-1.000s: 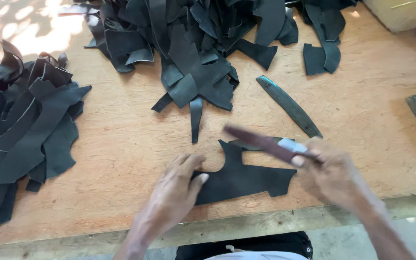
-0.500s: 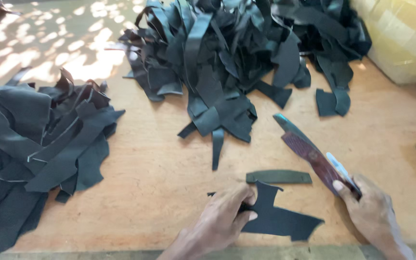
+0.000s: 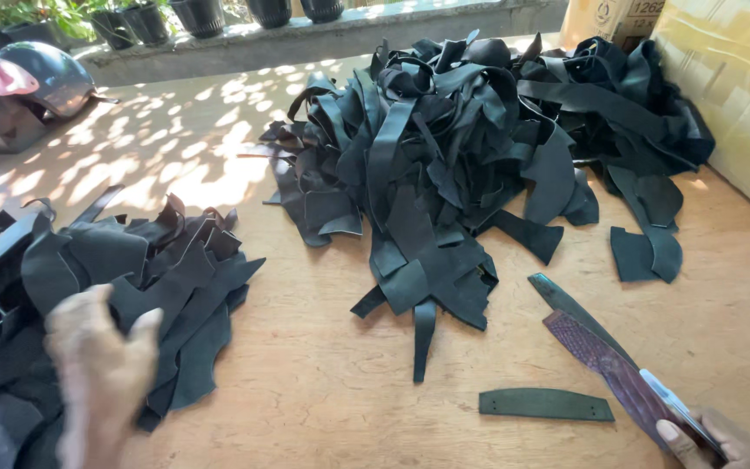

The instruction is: The person traces the outline of a patterned leather piece onto several black leather scraps using a pen on a wooden workbench.

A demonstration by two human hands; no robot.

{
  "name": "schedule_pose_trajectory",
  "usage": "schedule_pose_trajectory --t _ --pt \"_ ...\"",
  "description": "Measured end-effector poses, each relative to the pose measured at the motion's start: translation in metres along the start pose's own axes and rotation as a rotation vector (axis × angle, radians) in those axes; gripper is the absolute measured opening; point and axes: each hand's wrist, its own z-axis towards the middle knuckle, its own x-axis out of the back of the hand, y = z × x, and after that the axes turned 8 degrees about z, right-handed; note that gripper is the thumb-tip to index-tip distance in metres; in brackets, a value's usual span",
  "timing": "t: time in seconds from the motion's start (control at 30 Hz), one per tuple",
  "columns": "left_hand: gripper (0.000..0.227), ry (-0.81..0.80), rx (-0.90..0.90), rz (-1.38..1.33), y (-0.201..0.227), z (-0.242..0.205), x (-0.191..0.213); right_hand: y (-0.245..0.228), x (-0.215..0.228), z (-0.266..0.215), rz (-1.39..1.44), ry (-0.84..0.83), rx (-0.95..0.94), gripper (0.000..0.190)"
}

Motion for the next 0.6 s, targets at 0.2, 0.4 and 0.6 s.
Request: schedule_pose_trajectory --t 0.2,0.4,0.6 --pt "0.053 -0.377 -0.132 -0.74 0.148 0.01 -0.087 -0.003 0.002 0.002 0.125 -0.02 0.128 0.045" --pt "0.105 -0.451 -0.196 -0.765 0.282 0.055 -0.148 -0.069 0.02 -0.046 0.124 0.24 -0.001 0.032" --pt "0.071 -0.421 -0.008 -0.814 0.294 0.061 -0.138 -0.112 0.036 -0.062 0.098 0.326 0.086 0.027"
